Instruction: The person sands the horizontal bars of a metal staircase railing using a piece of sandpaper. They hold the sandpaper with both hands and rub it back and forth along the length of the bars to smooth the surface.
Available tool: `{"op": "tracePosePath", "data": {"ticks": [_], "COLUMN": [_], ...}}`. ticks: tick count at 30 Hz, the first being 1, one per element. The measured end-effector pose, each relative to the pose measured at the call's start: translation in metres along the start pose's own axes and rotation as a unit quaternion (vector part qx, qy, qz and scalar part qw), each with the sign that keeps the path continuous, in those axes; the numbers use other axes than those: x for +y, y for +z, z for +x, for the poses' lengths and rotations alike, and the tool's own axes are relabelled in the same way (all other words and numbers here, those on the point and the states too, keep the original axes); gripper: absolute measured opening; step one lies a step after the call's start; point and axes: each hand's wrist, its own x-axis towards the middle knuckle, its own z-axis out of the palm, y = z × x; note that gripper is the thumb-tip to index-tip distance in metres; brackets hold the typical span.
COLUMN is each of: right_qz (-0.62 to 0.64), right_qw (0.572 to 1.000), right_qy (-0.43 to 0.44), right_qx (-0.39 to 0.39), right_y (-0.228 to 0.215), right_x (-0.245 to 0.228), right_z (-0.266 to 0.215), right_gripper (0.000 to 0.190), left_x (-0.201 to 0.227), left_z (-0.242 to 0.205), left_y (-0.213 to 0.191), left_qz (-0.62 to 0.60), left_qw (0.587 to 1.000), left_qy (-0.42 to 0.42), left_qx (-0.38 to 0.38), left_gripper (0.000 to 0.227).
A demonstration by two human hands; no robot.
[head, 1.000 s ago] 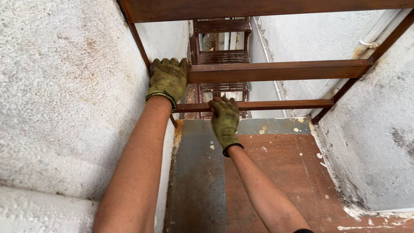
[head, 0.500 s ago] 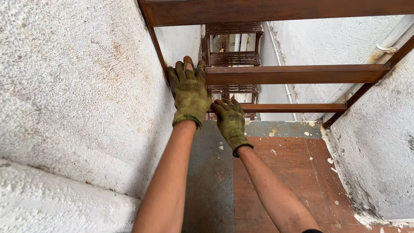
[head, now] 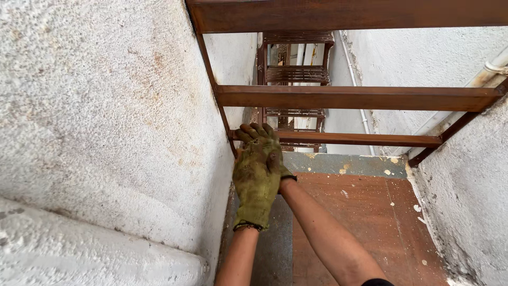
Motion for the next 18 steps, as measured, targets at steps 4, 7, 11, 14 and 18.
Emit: {"op": "tracePosePath", "data": {"ticks": [4,7,11,14,18], "right_qz": [-0.010,-0.014,-0.009,-0.020,-0.030], "right_qw": [1.000,0.998,0.997,0.997,0.997], "right_qy": [-0.002,0.030,0.028,0.010,0.016], "right_qx": [-0.025,-0.049,-0.077,-0.071,-0.069], "right_y": [-0.008,0.014,0.025,0.012,0.016], "right_x": [0.030,0.004,-0.023,-0.003,-0.011], "right_z": [-0.012,-0.003,0.008,0.006,0.004], "right_gripper": [0.058,0.051,0.049,0.050,0.051], "left_x": [-0.023,0.024,0.121,0.158,0.175], "left_z": [0.003,0.010,0.031,0.061,0.081], "left_y": [-0.006,0.013,0.036,0.034,0.028], "left_qz": [0.087,0.081,0.137,0.195,0.301], "left_qw": [0.994,0.969,0.924,0.917,0.908], "left_qy": [0.065,0.207,0.357,0.343,0.258], "left_qx": [0.017,0.110,-0.006,-0.054,-0.137], "left_gripper": [0.054,0.059,0.071,0.077,0.076]}}
